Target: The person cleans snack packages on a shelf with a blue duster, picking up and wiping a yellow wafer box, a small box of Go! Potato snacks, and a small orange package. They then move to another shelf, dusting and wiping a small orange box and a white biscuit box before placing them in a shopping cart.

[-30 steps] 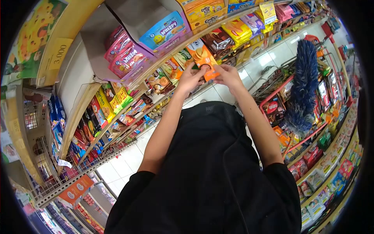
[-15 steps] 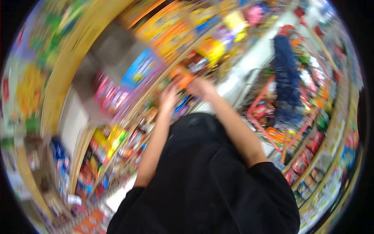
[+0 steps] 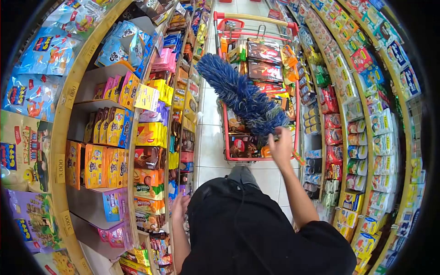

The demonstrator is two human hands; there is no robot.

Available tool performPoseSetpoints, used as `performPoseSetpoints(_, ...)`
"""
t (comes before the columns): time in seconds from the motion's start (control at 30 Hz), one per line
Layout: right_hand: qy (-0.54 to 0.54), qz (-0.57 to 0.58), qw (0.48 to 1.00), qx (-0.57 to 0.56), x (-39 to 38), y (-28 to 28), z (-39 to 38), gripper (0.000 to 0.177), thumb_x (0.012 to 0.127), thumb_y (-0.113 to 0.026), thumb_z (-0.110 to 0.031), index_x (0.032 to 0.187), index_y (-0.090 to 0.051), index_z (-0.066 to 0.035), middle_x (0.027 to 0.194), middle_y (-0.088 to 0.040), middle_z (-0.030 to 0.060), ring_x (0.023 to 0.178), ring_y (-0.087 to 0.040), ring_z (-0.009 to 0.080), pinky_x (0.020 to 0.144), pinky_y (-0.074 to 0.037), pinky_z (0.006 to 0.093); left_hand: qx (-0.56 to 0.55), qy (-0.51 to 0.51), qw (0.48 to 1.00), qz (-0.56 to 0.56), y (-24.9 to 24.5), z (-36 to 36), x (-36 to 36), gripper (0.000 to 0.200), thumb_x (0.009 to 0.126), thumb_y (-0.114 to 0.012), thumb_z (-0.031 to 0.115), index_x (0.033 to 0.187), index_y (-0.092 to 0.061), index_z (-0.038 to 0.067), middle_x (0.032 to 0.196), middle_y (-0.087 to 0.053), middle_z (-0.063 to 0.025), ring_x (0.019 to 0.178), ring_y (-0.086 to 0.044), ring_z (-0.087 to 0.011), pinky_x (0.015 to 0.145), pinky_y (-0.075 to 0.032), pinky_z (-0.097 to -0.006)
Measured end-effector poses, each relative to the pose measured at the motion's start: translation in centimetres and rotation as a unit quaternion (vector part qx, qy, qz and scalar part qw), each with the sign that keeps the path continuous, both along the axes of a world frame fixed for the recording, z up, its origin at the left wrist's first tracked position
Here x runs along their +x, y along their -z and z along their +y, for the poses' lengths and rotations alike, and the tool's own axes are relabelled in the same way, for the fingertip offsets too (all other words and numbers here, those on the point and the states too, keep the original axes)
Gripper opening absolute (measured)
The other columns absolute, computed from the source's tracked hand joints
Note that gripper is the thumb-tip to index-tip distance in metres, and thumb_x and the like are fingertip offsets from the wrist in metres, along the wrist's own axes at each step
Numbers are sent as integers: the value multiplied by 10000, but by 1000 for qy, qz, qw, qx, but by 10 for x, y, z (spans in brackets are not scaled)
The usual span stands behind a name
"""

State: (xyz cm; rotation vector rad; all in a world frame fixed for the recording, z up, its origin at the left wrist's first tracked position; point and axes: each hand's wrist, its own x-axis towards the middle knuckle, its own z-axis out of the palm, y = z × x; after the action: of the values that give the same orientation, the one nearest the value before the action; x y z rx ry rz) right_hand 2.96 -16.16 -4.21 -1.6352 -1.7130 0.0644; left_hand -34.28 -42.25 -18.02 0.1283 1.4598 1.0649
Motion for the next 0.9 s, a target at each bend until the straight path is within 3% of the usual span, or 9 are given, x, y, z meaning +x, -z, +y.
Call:
performPoseSetpoints(0.07,74,-101,988,-94,21,-10,13,404,650,-717,-186,984,-552,-31,960,-519,137,916,-495,316,783,-398,413,-70,123,987,75,113,-21,-8,461,912,-462,376,1222,-502,38,1094,-595,-111,965,-576,-188,814,-460,-289)
performPoseSetpoints(0.13,80,-175,964,-184,40,-1,25,418,615,-728,-219,945,-567,-20,961,-523,140,930,-504,326,781,-401,416,-110,181,975,63,123,-14,20,475,910,-459,386,1232,-493,38,1114,-586,-115,984,-568,-196,829,-454,-298)
performPoseSetpoints(0.2,50,-232,940,-244,54,20,34,413,605,-719,-238,928,-580,-21,941,-551,156,911,-532,337,762,-407,436,-131,185,974,1,88,10,55,490,907,-456,396,1242,-485,39,1134,-576,-119,1002,-560,-205,844,-449,-306)
performPoseSetpoints(0.43,-8,13,955,-295,78,6,37,375,650,-682,-252,860,-553,30,806,-599,258,777,-566,433,674,-459,468,-150,213,961,-91,-39,129,123,543,899,-445,431,1277,-455,41,1205,-542,-133,1068,-532,-234,897,-429,-335)
performPoseSetpoints(0.57,-62,228,955,-179,132,-1,33,322,656,-639,-191,917,-583,-10,835,-625,214,793,-606,363,725,-472,399,-80,298,951,-18,-87,185,122,628,897,-406,512,1393,-272,151,1369,-372,-162,1184,-446,-325,920,-384,-524)
performPoseSetpoints(0.67,-35,157,944,-289,185,-65,28,263,682,-585,-97,912,-584,30,840,-620,189,787,-583,295,764,-450,369,-63,354,932,42,-133,220,136,567,919,-394,475,1365,-331,129,1323,-430,-129,1017,-549,-227,867,-452,-400)
performPoseSetpoints(0.73,-24,82,929,-361,247,-27,8,247,703,-554,-59,922,-579,53,855,-621,176,806,-571,284,791,-438,379,-24,362,930,51,-171,241,157,488,940,-402,400,1332,-386,109,1231,-512,-91,826,-571,-110,744,-497,-273)
performPoseSetpoints(0.83,129,177,963,-158,302,126,-59,258,755,-546,-90,987,-586,14,920,-622,191,865,-573,315,834,-434,390,94,464,874,109,-208,288,201,470,936,-433,363,1313,-411,83,1151,-565,-87,818,-557,-92,714,-491,-265)
performPoseSetpoints(0.9,258,107,955,-103,301,173,-112,245,782,-552,-129,986,-582,5,912,-604,221,842,-568,342,788,-434,410,160,475,855,135,-206,327,236,442,921,-483,311,1281,-442,58,1093,-594,-78,781,-557,-101,706,-484,-273)
